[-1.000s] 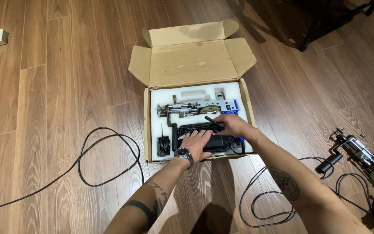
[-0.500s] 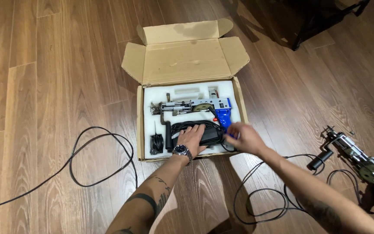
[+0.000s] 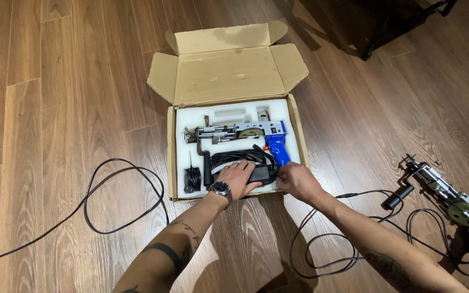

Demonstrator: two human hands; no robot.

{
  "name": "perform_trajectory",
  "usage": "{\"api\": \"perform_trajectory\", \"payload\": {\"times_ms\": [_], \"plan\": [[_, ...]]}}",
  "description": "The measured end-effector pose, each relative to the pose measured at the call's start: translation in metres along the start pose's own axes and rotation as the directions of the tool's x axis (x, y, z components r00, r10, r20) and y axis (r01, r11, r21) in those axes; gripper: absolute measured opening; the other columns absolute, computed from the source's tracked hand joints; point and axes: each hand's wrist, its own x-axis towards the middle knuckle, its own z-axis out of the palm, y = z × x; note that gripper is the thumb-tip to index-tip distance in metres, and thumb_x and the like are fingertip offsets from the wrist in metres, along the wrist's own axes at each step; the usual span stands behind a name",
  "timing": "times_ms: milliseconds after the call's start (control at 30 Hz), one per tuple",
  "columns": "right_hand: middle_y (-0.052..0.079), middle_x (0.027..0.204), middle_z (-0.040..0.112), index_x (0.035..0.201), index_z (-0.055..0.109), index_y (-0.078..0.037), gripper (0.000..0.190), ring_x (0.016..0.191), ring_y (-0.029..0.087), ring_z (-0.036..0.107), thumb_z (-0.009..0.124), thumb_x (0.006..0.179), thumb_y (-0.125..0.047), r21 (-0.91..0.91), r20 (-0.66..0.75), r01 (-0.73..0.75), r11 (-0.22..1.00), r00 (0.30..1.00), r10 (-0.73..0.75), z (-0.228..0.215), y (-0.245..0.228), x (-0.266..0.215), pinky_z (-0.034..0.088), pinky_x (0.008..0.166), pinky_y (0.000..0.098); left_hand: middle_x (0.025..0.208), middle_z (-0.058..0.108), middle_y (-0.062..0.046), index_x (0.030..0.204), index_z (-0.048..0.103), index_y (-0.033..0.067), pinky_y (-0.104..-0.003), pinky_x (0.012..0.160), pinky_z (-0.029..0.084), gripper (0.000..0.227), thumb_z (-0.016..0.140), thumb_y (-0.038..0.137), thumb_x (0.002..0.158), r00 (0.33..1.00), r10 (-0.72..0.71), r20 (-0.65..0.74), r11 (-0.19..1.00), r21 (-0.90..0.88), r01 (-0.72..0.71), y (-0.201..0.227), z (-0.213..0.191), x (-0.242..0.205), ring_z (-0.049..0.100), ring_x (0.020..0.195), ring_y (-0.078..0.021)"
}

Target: The person organizes the cables and components of a tufting gun, places them into a foam-lined cardboard box, closes the box, and then moves the box to a storage area with various craft supplies.

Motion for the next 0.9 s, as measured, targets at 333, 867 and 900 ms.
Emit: {"api": "perform_trajectory", "payload": {"times_ms": [333, 867, 900], "plan": [[0.007, 0.092, 0.073, 0.111, 0.075, -0.015, 0.033, 0.094, 0.027, 0.077, 0.067, 0.09, -0.039, 0.073, -0.038, -0.048, 0.996, 0.998, 0.051, -0.004, -0.011, -0.006, 0.063, 0.084, 0.0444, 0.139, 0.046, -0.009, 0.134, 0.046, 0.0168, -0.054, 0.104, 0.048, 0.055, 0.06, 0.054, 0.096, 0.992, -0.118, 0.051, 0.993, -0.004, 0.118, -0.008, 0.035, 0.037, 0.049, 0.134, -0.0344], [0.01, 0.091, 0.072, 0.113, 0.075, -0.012, 0.029, 0.091, 0.03, 0.076, 0.067, 0.091, -0.031, 0.107, -0.076, -0.032, 0.994, 0.996, 0.04, -0.006, -0.02, -0.01, 0.063, 0.082, 0.0459, 0.143, 0.043, -0.015, 0.145, 0.047, 0.0069, -0.055, 0.109, 0.044, 0.063, 0.061, 0.047, 0.098, 0.98, -0.145, 0.137, 0.987, 0.092, 0.133, -0.001, 0.024, 0.044, 0.041, 0.14, -0.033], [0.01, 0.09, 0.071, 0.113, 0.074, -0.012, 0.03, 0.091, 0.03, 0.076, 0.068, 0.091, -0.031, 0.112, -0.073, -0.03, 0.993, 0.997, 0.038, -0.005, -0.02, -0.01, 0.063, 0.082, 0.0458, 0.144, 0.043, -0.017, 0.145, 0.047, 0.0042, -0.056, 0.108, 0.047, 0.068, 0.065, 0.047, 0.096, 0.983, -0.124, 0.136, 0.992, 0.041, 0.119, -0.007, 0.029, 0.048, 0.04, 0.142, -0.0346]]}}
